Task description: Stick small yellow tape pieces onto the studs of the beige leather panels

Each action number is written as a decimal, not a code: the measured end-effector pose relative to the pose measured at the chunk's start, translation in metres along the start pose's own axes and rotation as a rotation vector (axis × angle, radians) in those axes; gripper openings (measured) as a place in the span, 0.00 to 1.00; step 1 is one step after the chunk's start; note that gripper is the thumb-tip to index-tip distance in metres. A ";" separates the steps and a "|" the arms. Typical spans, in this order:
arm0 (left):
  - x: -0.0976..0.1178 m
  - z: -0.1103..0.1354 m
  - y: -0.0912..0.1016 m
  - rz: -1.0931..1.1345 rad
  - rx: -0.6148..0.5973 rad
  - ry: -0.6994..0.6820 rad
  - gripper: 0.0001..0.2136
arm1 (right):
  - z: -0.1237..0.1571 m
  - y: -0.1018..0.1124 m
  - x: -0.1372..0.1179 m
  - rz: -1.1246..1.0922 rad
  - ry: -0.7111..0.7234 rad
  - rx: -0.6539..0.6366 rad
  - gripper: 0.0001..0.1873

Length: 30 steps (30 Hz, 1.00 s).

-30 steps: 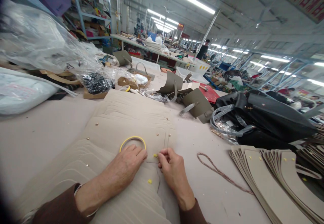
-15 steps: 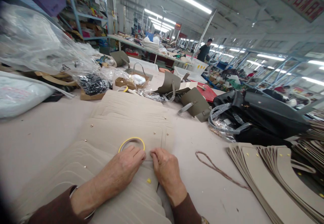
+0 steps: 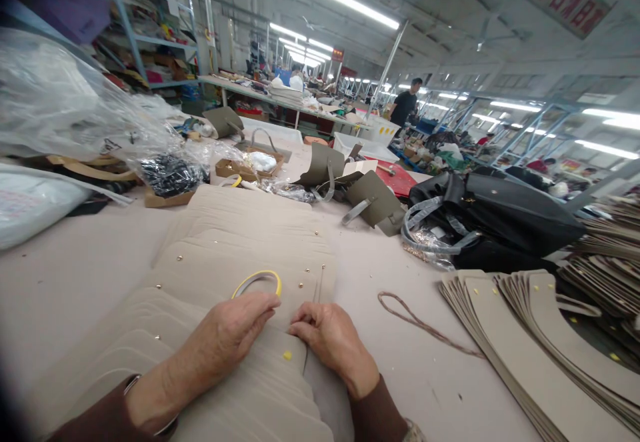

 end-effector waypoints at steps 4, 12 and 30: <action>0.000 0.002 0.000 0.022 0.033 -0.005 0.09 | 0.001 -0.002 0.019 -0.231 -0.212 -0.057 0.08; 0.002 0.006 -0.002 0.074 0.061 -0.048 0.16 | 0.002 0.008 -0.001 -0.285 -0.062 0.096 0.09; -0.004 0.007 -0.014 0.079 0.035 -0.046 0.08 | 0.010 -0.006 -0.041 0.147 0.487 0.490 0.09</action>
Point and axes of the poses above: each hand's wrist, its own z-axis away from the middle knuckle, its own y-axis out of the back of the hand, x = y × z, the point moved 5 cm from there along -z, towards the middle knuckle, and after that the axes turned 4 degrees about x, right-handed, at the moved point
